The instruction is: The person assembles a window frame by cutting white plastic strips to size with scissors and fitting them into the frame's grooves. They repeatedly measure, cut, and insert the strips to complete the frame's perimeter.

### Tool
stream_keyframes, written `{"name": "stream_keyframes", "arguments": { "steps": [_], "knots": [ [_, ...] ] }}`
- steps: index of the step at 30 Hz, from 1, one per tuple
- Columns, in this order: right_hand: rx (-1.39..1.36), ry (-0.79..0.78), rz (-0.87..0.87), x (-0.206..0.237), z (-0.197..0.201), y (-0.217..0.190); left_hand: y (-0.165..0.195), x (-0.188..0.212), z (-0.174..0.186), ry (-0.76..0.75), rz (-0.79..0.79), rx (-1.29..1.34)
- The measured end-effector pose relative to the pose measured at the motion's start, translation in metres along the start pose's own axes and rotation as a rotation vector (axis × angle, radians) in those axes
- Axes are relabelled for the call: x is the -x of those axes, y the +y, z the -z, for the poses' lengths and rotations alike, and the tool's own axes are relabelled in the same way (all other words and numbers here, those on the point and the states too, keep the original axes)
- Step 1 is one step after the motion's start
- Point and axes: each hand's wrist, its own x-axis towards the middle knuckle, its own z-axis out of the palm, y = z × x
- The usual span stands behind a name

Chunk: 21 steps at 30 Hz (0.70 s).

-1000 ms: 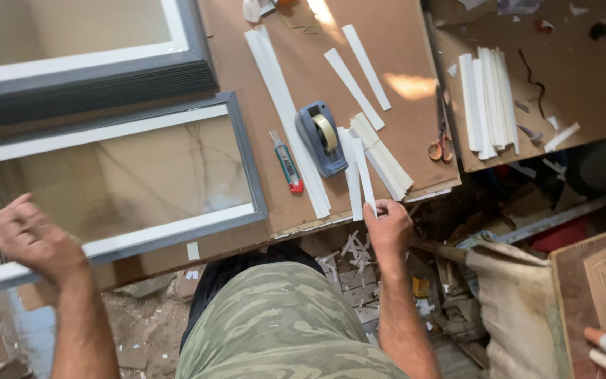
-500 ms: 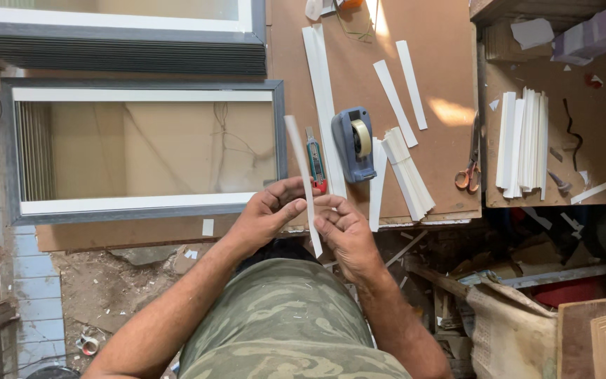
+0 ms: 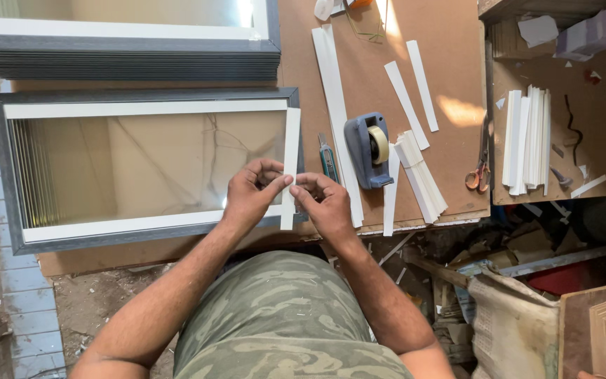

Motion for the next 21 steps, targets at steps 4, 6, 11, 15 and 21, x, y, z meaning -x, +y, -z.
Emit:
{"name": "stream_keyframes", "arguments": {
  "steps": [4,6,11,15,21],
  "knots": [
    [0.175,0.114,0.017,-0.025,-0.017,0.001,0.0,-0.018,0.013,0.092,-0.123,-0.227],
    [0.291,0.136,0.014,-0.034,-0.021,0.001,0.0,-0.025,0.021,0.193,-0.439,-0.529],
    [0.502,0.169,0.029,-0.053,-0.028,0.002,-0.004,-0.043,0.044,0.04,-0.693,-0.703],
    [0.57,0.201,0.024,-0.056,-0.032,0.006,-0.011,-0.048,0.048,-0.045,-0.751,-0.783],
    [0.52,0.204,0.004,-0.058,-0.026,0.015,-0.015,-0.049,0.046,-0.099,-0.761,-0.965]
  ]
}}
